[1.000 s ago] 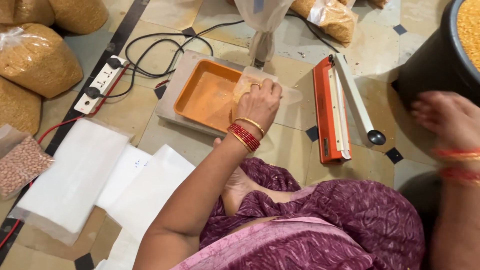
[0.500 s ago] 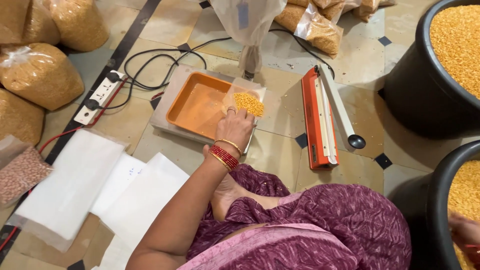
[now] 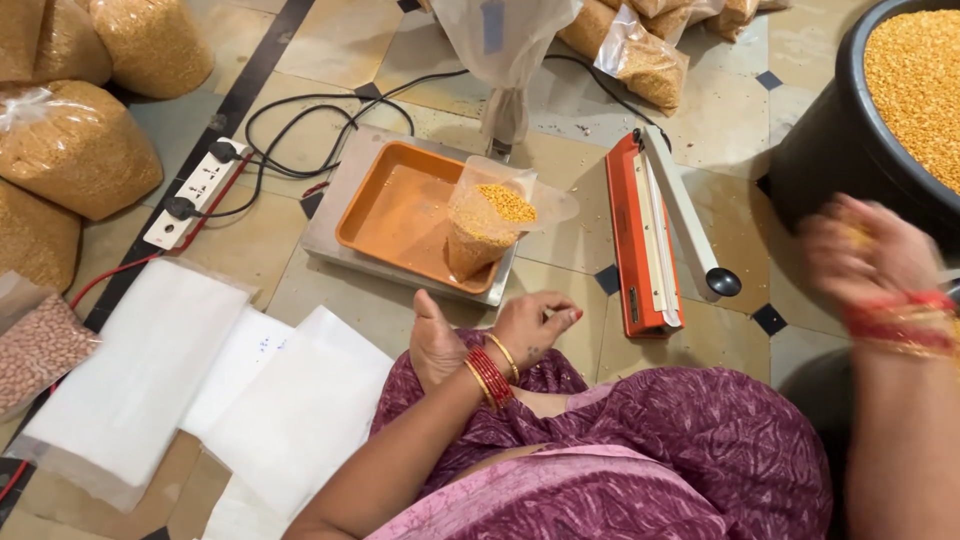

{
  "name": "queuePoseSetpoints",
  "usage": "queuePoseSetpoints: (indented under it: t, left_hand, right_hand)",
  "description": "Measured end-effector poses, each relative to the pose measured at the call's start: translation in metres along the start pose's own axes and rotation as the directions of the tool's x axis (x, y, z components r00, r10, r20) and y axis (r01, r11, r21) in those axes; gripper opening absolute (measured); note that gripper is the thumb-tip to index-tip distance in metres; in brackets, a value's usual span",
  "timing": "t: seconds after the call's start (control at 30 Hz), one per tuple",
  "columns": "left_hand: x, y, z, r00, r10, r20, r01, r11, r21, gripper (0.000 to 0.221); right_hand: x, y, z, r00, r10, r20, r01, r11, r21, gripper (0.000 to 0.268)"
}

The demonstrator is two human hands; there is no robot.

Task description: The person fills plastic bags with yellow pulses using a metal cup, weighs the bags on a digital scale, and seals them using a manual heat sealer.

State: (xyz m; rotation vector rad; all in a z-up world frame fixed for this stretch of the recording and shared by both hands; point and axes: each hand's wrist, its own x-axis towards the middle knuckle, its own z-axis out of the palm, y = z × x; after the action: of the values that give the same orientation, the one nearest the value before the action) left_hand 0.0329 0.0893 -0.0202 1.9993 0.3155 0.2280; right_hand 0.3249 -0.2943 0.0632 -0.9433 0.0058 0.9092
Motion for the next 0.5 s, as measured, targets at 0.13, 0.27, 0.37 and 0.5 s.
queuePoseSetpoints:
  t: [0.13,0.27,0.37,0.5]
  left_hand:
    - [-0.007,-0.007,-0.004,0.986,-0.155,0.059,0.159,0.984,-0.08,0.026]
    - [-0.006,-0.028,-0.01,0.991,-0.136,0.015,0.137,0.988,-0.071,0.026]
    - [-0.012,-0.022,-0.024,0.983,-0.185,0.024,0.186,0.98,-0.065,0.025]
    - [-0.019,-0.016,-0.033,0.986,-0.164,0.006,0.164,0.982,-0.094,0.024]
  right_hand:
    - [0.125,0.054,0.225,0.982,0.112,0.152,-0.091,0.986,-0.139,0.023]
    - [0.205,0.133,0.29,0.89,0.271,0.365,-0.171,0.944,-0.283,0.016]
    - [0.2,0.162,0.331,0.977,0.113,0.18,0.063,0.655,-0.753,0.024]
    - [0.16,0.138,0.328,0.937,0.027,0.348,0.347,0.045,-0.937,0.04]
